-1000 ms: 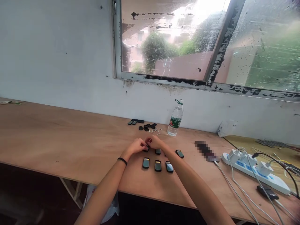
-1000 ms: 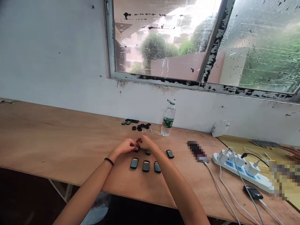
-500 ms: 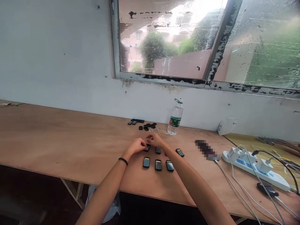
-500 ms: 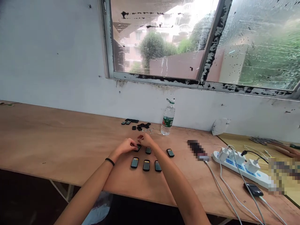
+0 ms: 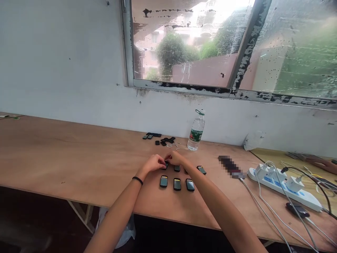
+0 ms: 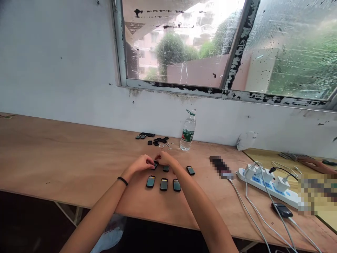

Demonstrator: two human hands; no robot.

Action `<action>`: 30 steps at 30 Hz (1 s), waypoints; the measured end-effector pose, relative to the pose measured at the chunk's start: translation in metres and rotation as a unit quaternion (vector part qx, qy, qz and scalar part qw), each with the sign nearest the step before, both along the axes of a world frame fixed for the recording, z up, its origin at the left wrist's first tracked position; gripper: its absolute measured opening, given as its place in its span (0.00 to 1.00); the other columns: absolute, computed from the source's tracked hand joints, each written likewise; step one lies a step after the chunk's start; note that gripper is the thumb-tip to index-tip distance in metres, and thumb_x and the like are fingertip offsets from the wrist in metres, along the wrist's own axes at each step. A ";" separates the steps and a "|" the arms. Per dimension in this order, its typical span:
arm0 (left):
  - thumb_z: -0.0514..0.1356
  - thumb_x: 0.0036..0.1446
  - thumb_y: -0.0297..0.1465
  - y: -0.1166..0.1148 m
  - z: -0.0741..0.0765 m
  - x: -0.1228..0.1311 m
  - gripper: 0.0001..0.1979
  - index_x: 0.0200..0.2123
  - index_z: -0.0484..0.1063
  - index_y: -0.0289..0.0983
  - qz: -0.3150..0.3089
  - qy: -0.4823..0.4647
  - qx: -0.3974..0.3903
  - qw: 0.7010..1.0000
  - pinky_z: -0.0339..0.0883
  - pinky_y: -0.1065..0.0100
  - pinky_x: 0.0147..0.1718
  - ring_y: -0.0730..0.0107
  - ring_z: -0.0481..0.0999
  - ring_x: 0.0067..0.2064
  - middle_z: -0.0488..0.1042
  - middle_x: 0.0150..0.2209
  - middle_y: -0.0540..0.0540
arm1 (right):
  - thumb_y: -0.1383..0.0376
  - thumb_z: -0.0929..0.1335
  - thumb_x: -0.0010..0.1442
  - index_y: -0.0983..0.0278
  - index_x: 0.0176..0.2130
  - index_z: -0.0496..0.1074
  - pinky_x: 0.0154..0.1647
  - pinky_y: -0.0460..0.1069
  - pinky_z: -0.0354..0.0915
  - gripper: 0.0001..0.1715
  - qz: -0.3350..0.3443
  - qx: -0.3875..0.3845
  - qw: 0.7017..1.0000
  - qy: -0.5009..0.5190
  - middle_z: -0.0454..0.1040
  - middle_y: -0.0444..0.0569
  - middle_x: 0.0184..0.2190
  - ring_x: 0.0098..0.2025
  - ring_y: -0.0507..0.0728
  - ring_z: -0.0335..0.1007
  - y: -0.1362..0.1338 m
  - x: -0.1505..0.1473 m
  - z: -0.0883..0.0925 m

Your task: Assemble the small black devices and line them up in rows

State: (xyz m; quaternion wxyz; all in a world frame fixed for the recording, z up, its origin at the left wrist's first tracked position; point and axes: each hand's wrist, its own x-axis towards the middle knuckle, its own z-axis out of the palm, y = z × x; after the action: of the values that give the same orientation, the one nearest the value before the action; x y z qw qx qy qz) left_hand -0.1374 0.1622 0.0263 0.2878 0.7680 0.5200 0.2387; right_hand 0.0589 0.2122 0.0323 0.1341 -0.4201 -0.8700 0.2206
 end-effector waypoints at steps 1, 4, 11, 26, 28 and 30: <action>0.69 0.47 0.35 0.000 0.000 0.000 0.12 0.36 0.85 0.38 -0.001 0.002 -0.002 1.000 0.67 0.67 0.32 0.60 0.79 0.37 0.84 0.35 0.45 | 0.71 0.69 0.54 0.61 0.41 0.83 0.31 0.45 0.61 0.16 0.003 -0.002 1.000 0.001 0.82 0.48 0.37 0.33 0.55 0.71 0.000 0.000 0.000; 0.72 0.43 0.34 0.001 0.000 0.000 0.15 0.38 0.85 0.37 -0.005 0.013 -0.002 1.000 0.67 0.66 0.33 0.60 0.79 0.37 0.84 0.35 0.45 | 0.69 0.69 0.55 0.59 0.41 0.82 0.31 0.46 0.62 0.15 0.004 -0.010 1.000 -0.003 0.82 0.47 0.36 0.33 0.56 0.72 0.000 0.002 0.000; 0.72 0.43 0.34 0.001 0.001 0.000 0.15 0.37 0.84 0.36 -0.017 0.028 0.014 0.999 0.66 0.66 0.32 0.60 0.79 0.37 0.83 0.34 0.45 | 0.66 0.69 0.57 0.61 0.42 0.81 0.29 0.45 0.60 0.14 0.018 -0.014 1.000 -0.012 0.81 0.47 0.35 0.32 0.55 0.71 -0.006 0.007 0.007; 0.70 0.45 0.40 0.001 0.004 -0.003 0.19 0.40 0.82 0.36 -0.017 0.020 0.023 0.999 0.66 0.67 0.31 0.62 0.77 0.36 0.81 0.35 0.45 | 0.76 0.66 0.53 0.63 0.48 0.80 0.35 0.45 0.66 0.25 -0.052 0.016 0.998 0.026 0.81 0.50 0.46 0.42 0.58 0.76 -0.010 0.037 0.017; 0.69 0.48 0.42 -0.003 0.009 0.000 0.19 0.41 0.81 0.36 -0.007 -0.002 0.039 0.999 0.67 0.67 0.33 0.62 0.77 0.36 0.81 0.36 0.44 | 0.77 0.66 0.53 0.64 0.47 0.80 0.38 0.46 0.67 0.24 -0.055 0.032 0.998 0.024 0.81 0.51 0.46 0.44 0.58 0.76 -0.012 0.052 0.015; 0.66 0.53 0.41 -0.008 0.013 0.005 0.16 0.40 0.81 0.37 0.001 -0.019 0.075 0.997 0.68 0.66 0.36 0.62 0.77 0.38 0.81 0.39 0.44 | 0.77 0.66 0.54 0.62 0.48 0.80 0.39 0.47 0.66 0.25 -0.032 0.025 0.999 0.005 0.80 0.51 0.47 0.45 0.59 0.75 -0.017 0.065 0.012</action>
State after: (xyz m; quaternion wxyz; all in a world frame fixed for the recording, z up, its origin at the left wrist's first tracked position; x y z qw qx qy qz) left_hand -0.1319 0.1547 0.0396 0.2388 0.7821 0.4958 0.2924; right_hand 0.1234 0.1954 0.0440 0.1559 -0.4427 -0.8608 0.1970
